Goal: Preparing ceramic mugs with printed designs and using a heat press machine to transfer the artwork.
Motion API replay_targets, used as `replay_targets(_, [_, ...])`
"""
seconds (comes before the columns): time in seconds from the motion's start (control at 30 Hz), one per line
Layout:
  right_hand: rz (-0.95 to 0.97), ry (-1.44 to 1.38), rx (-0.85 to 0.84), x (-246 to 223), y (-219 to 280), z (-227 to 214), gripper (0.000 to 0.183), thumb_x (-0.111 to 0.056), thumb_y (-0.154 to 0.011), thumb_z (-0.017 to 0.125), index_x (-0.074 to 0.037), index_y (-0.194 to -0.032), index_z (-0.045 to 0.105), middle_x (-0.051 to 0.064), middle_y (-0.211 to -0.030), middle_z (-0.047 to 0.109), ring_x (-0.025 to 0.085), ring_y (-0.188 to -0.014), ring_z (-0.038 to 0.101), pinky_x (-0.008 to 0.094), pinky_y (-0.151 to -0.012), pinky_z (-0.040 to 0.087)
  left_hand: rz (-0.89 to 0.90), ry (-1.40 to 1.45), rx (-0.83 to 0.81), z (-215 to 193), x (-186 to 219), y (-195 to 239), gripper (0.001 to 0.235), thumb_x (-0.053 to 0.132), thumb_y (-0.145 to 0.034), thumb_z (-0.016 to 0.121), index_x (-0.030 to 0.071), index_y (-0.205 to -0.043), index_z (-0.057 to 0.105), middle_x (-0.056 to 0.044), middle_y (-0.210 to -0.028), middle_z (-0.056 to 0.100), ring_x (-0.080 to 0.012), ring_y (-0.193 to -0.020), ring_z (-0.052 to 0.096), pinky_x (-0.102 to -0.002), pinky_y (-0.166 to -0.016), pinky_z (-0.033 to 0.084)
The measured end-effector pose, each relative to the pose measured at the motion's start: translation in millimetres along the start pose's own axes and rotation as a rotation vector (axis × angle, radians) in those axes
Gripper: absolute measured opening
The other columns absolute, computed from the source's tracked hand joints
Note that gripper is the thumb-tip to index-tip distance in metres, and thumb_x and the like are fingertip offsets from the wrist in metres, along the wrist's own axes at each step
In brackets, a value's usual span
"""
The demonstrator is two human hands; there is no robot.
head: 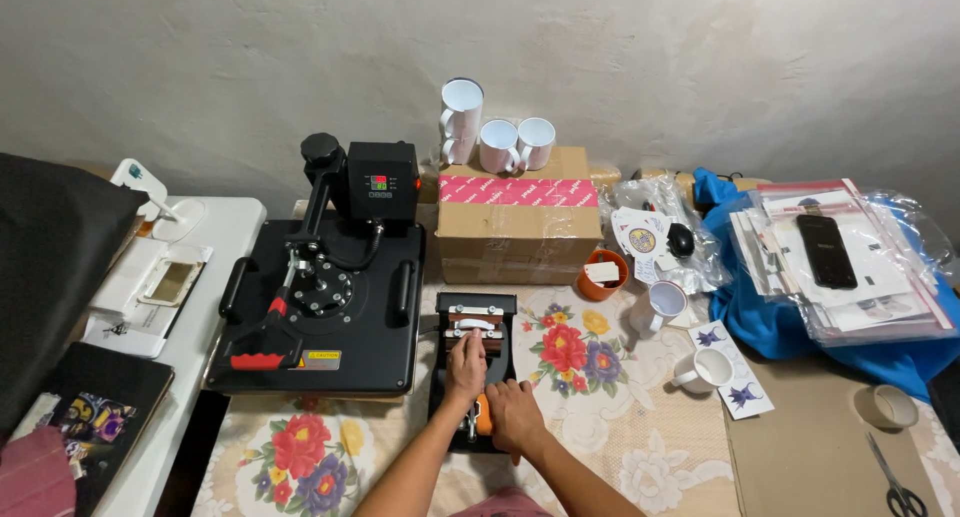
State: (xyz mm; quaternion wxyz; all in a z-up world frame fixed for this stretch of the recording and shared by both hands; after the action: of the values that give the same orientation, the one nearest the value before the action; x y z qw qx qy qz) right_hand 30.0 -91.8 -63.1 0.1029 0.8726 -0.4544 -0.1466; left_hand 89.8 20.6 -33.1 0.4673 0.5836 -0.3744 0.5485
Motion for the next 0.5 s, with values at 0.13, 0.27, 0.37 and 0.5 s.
replay_targets(0.13, [0.003, -0.004, -0.016, 1, -1, 4, 0.059, -0.015, -0.075, 0.082, -0.011, -0.130, 0.060, 0.011, -0.117, 0.067, 0.033, -0.110, 0.058, 0.049, -0.102, 0.041, 0.022, -0.129, -0.029, -1, 17, 4, 0.054, 0.052, -0.119, 0.041, 0.016, -0.080, 0.051, -0.002, -0.054, 0.049, -0.0202, -0.041, 0.049, -0.039, -0.046, 0.037])
replay_targets(0.27, [0.013, 0.033, -0.034, 0, -1, 2, 0.057, -0.016, -0.077, 0.082, -0.010, -0.128, 0.057, 0.011, -0.116, 0.065, 0.033, -0.109, 0.056, 0.049, -0.103, 0.040, -0.001, -0.108, -0.103, 2, 30, -1, 0.038, 0.031, -0.114, 0.044, 0.011, -0.083, 0.053, -0.007, -0.058, 0.057, -0.0214, -0.044, 0.057, -0.035, -0.045, 0.047])
replay_targets(0.37, [0.026, 0.052, -0.049, 0, -1, 3, 0.051, -0.015, -0.076, 0.083, -0.013, -0.119, 0.057, 0.010, -0.115, 0.065, 0.032, -0.108, 0.056, 0.049, -0.103, 0.039, 0.034, -0.075, -0.123, 4, 30, -8, 0.031, 0.018, -0.109, 0.046, 0.010, -0.081, 0.057, -0.006, -0.058, 0.059, -0.0196, -0.042, 0.058, -0.033, -0.043, 0.044])
replay_targets(0.5, [0.026, 0.051, -0.057, 0, -1, 5, 0.058, -0.014, -0.071, 0.087, -0.011, -0.121, 0.058, 0.010, -0.116, 0.064, 0.033, -0.110, 0.056, 0.049, -0.102, 0.040, -0.104, 0.056, -0.122, 6, 8, -10, 0.029, 0.018, -0.105, 0.053, 0.009, -0.077, 0.055, -0.006, -0.058, 0.048, -0.0168, -0.043, 0.041, -0.034, -0.038, 0.032])
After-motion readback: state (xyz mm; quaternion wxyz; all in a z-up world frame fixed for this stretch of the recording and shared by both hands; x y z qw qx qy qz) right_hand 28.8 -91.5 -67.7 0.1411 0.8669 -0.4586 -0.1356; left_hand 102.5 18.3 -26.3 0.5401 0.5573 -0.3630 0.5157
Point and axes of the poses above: each hand's wrist, its own y-axis away from the middle knuckle, its own z-axis out of the palm, x = y × z, the point moved 9 cm from there along -y, towards the middle knuckle
